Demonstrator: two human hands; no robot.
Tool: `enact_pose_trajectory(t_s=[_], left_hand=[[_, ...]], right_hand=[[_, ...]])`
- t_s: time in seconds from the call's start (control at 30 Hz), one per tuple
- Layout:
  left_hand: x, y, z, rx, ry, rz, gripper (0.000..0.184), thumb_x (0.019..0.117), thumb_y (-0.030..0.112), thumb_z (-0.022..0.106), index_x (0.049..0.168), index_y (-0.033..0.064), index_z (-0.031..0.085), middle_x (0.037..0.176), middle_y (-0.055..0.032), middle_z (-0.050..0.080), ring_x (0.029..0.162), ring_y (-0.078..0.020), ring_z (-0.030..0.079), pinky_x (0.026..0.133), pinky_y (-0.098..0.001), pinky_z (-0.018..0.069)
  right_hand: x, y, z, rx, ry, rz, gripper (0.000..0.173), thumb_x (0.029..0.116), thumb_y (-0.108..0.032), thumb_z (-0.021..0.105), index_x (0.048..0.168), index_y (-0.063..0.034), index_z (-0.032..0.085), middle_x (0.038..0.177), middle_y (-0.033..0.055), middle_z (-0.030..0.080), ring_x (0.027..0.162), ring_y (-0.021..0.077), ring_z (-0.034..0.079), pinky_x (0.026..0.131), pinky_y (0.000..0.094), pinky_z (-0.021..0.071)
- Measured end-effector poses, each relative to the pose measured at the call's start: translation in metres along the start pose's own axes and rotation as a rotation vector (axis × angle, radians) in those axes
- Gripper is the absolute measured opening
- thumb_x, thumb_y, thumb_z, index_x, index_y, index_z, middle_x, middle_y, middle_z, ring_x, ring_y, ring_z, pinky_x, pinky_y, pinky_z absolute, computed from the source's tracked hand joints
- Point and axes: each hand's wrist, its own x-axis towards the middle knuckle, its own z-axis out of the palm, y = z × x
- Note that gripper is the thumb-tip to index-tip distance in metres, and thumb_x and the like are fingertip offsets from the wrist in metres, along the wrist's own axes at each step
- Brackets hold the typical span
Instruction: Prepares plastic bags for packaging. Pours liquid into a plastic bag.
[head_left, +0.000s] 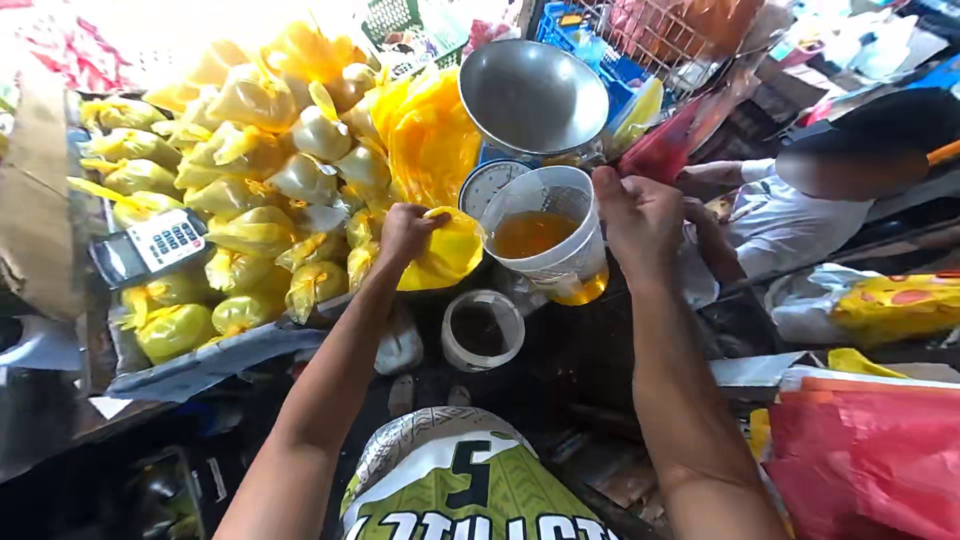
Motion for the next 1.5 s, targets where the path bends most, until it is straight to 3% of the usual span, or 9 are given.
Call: enact_pose_trajectory(t_s=[0.1,0.27,0.33,0.6,1.0,1.13,1.23,1.37,1.5], left_hand=[[0.0,0.01,-0.001,-0.018,0.001,-0.005,0.039,0.0853,0.053,0.077,0.083,0.0146,0.076,0.076,-0.0072,0.069,0.071,-0.0248,0.066,0.068,-0.0558,0.0535],[0.007,0.014,-0.003,-0.035,-0.004,-0.003,0.039,0.0851,0.053,0.077,0.08,0.0141,0.075,0.073,-0.0068,0.068,0.069,-0.0245,0.066,0.065,-0.0556,0.0535],[0.007,0.019,-0.006,-0.044,-0.008,-0.02,0.041,0.0868,0.053,0.075,0.078,0.0121,0.073,0.074,-0.0082,0.068,0.069,-0.0249,0.066,0.065,-0.0551,0.0531],[0.008,0.02,-0.011,-0.063,-0.015,-0.026,0.041,0.0893,0.048,0.073,0.077,0.009,0.072,0.073,-0.0095,0.068,0.068,-0.0253,0.065,0.065,-0.0539,0.0526],[0.008,0.022,-0.009,-0.061,-0.004,-0.043,0.038,0.0891,0.044,0.074,0.078,0.0077,0.071,0.073,-0.0109,0.067,0.069,-0.0259,0.066,0.065,-0.0548,0.053],[0.009,0.026,-0.004,-0.061,-0.002,-0.05,0.039,0.0887,0.044,0.075,0.074,0.0081,0.07,0.071,-0.0102,0.066,0.066,-0.025,0.064,0.063,-0.0531,0.0516],[0.011,0.027,0.0,-0.062,-0.019,-0.055,0.038,0.0888,0.043,0.074,0.075,0.0081,0.07,0.072,-0.0099,0.066,0.068,-0.0249,0.064,0.064,-0.0529,0.0516],[0.012,0.029,0.008,-0.077,-0.046,-0.051,0.04,0.0896,0.043,0.074,0.072,0.0082,0.068,0.068,-0.0091,0.064,0.062,-0.0231,0.061,0.059,-0.0499,0.0498],[0.012,0.039,0.016,-0.117,-0.094,-0.047,0.035,0.092,0.042,0.072,0.081,0.0093,0.074,0.071,-0.0075,0.067,0.064,-0.0202,0.062,0.062,-0.0473,0.0514]], right_hand=[[0.016,-0.026,-0.002,-0.211,-0.124,-0.023,0.074,0.0897,-0.081,0.05,0.07,-0.01,0.056,0.061,0.0063,0.051,0.057,0.0253,0.054,0.054,0.054,0.0435],[0.037,-0.055,-0.002,-0.379,-0.207,-0.11,0.084,0.081,-0.093,0.042,0.07,-0.0109,0.055,0.061,0.0077,0.051,0.059,0.0285,0.056,0.053,0.0556,0.0421],[0.043,-0.067,-0.005,-0.431,-0.223,-0.13,0.085,0.08,-0.095,0.041,0.068,-0.011,0.05,0.059,0.0078,0.047,0.057,0.0287,0.053,0.05,0.0533,0.0387],[0.064,-0.099,-0.016,-0.553,-0.265,-0.189,0.092,0.0745,-0.1,0.036,0.068,-0.0097,0.051,0.062,0.0108,0.051,0.06,0.0322,0.056,0.052,0.0548,0.0391],[0.073,-0.126,-0.012,-0.646,-0.288,-0.3,0.098,0.0735,-0.1,0.034,0.079,-0.0069,0.062,0.075,0.0177,0.063,0.078,0.0401,0.066,0.061,0.0612,0.0453],[0.067,-0.101,-0.024,-0.558,-0.238,-0.244,0.095,0.0759,-0.099,0.036,0.076,-0.0059,0.058,0.072,0.0171,0.059,0.071,0.0389,0.062,0.058,0.0615,0.0434],[0.057,-0.039,-0.02,-0.305,-0.193,-0.13,0.085,0.0851,-0.086,0.05,0.085,-0.0031,0.066,0.074,0.0158,0.062,0.071,0.0348,0.062,0.064,0.0621,0.0493],[0.022,0.04,0.019,0.145,-0.06,0.049,0.063,0.0932,-0.068,0.061,0.075,-0.0081,0.065,0.062,0.0046,0.056,0.055,0.0188,0.054,0.056,0.0474,0.0496],[0.003,0.042,0.021,0.337,0.092,0.027,0.05,0.0947,-0.051,0.07,0.064,-0.0144,0.055,0.056,-0.004,0.049,0.049,0.0092,0.048,0.05,0.0328,0.0444]])
